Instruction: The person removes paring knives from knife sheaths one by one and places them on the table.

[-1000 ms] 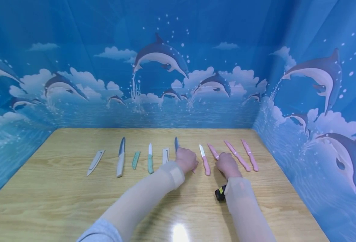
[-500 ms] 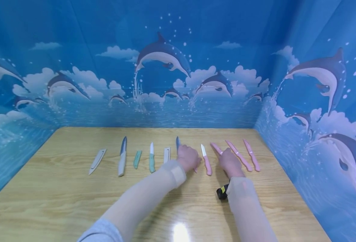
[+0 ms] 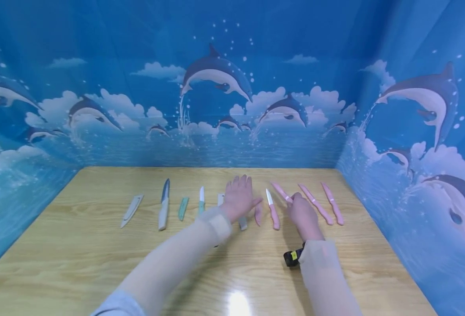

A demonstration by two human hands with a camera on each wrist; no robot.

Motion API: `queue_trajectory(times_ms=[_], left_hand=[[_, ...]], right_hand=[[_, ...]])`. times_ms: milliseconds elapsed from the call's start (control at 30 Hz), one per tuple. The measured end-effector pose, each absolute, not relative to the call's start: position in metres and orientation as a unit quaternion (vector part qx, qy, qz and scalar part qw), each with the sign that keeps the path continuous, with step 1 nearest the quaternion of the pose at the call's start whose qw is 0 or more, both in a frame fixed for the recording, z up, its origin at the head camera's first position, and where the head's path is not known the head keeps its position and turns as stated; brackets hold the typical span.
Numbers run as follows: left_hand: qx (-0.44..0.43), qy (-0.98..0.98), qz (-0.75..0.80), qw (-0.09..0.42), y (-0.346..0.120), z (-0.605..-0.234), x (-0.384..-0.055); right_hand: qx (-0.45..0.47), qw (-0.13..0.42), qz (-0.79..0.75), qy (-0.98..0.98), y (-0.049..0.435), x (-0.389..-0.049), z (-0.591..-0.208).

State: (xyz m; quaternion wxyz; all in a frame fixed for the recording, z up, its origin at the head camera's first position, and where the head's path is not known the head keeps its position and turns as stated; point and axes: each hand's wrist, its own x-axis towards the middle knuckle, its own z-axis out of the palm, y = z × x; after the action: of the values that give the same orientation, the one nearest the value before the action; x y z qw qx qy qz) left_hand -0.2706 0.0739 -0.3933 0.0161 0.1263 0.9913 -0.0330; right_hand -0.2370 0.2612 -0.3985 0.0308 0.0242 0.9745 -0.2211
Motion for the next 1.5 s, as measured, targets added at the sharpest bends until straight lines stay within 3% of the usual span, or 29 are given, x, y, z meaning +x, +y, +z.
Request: queue_trajectory(times_ms=[333,800,900,1033,1233,1500], left_hand=[[0.172,0.982,0.077,0.003,0.037,-0.382,-0.262],[0.290,0.953,0.070,-0.042,-0.014,-0.378,-0.233],[0.306,0.948,0.071,-0.051,-0.020,-0.377,-0.225],[0.317,0.944,0.058,-0.064,-0.025,-0.375,-0.213],[0.317,0.943,0.059,-0.088,-0.033,-0.377,-0.198],[0.328,0.932,0.057,-0.145,-0.043,-0.381,-0.181]], right_hand=[[-0.002,0.019,-0.288,0.957,0.243,-0.219,-0.394],[-0.031,0.035,-0.315,0.948,0.206,-0.197,-0.376],[-0.054,0.015,-0.297,0.953,0.199,-0.193,-0.372],[-0.093,-0.016,-0.269,0.959,0.190,-0.185,-0.366],[-0.111,-0.003,-0.282,0.953,0.179,-0.176,-0.362],[-0.189,-0.030,-0.264,0.945,0.170,-0.169,-0.363]])
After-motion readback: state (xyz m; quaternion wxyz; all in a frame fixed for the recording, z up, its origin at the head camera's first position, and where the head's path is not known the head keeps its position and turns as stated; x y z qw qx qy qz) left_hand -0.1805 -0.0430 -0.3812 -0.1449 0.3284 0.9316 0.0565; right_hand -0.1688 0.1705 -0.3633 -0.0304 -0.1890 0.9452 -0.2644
